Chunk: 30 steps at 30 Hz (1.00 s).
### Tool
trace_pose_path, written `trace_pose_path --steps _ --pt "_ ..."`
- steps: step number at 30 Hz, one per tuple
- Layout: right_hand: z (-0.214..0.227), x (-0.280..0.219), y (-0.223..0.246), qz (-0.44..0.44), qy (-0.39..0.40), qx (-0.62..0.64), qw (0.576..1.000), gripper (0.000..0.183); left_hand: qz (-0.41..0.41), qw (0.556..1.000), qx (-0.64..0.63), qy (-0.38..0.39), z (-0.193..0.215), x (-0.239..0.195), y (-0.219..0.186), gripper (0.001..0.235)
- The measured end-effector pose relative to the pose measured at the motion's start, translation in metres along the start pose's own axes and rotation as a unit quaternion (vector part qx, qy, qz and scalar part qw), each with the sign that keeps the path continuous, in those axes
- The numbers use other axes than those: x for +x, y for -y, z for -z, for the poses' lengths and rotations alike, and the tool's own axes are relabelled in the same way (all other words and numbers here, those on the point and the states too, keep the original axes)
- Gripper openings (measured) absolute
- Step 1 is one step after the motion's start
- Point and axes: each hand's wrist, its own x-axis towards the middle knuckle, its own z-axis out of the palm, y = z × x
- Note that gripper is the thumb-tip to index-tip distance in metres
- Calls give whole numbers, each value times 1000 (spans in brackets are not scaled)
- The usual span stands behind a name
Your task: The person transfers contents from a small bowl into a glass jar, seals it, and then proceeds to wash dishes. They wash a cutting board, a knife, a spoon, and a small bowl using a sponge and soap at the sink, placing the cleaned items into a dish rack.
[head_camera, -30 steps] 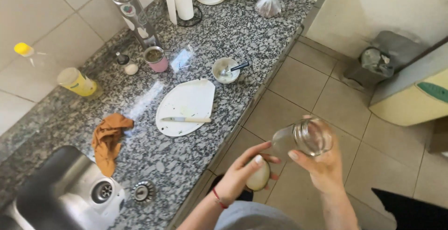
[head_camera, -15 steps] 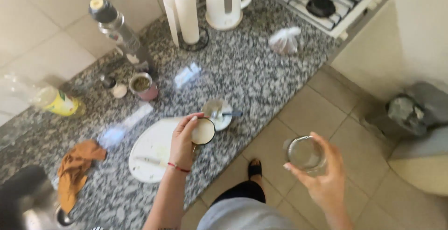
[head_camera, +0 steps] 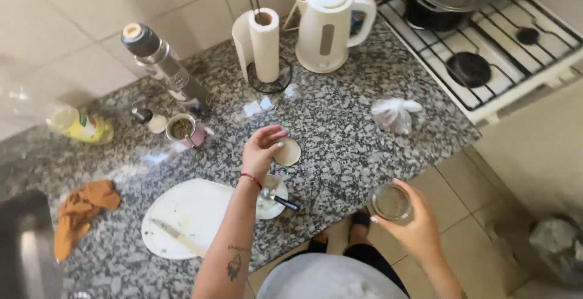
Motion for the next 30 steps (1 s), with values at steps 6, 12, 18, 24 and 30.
trace_pose_path --steps 6,12,18,24,30 --pt "-47 101 -35 23 181 -14 983 79 11 990 -74 -123 -41 -24 -42 34" --pt "-59 161 28 -14 304 24 952 82 -24 958 -160 -237 -72 -37 -51 22" --pt "-69 195 34 8 363 13 932 84 -23 928 -165 -333 -77 -30 -35 26" --pt "-42 206 52 148 408 -51 900 98 153 910 248 -295 -29 21 42 30" --pt "-25 225 5 179 172 -3 969 28 170 812 501 -248 -7 58 88 26"
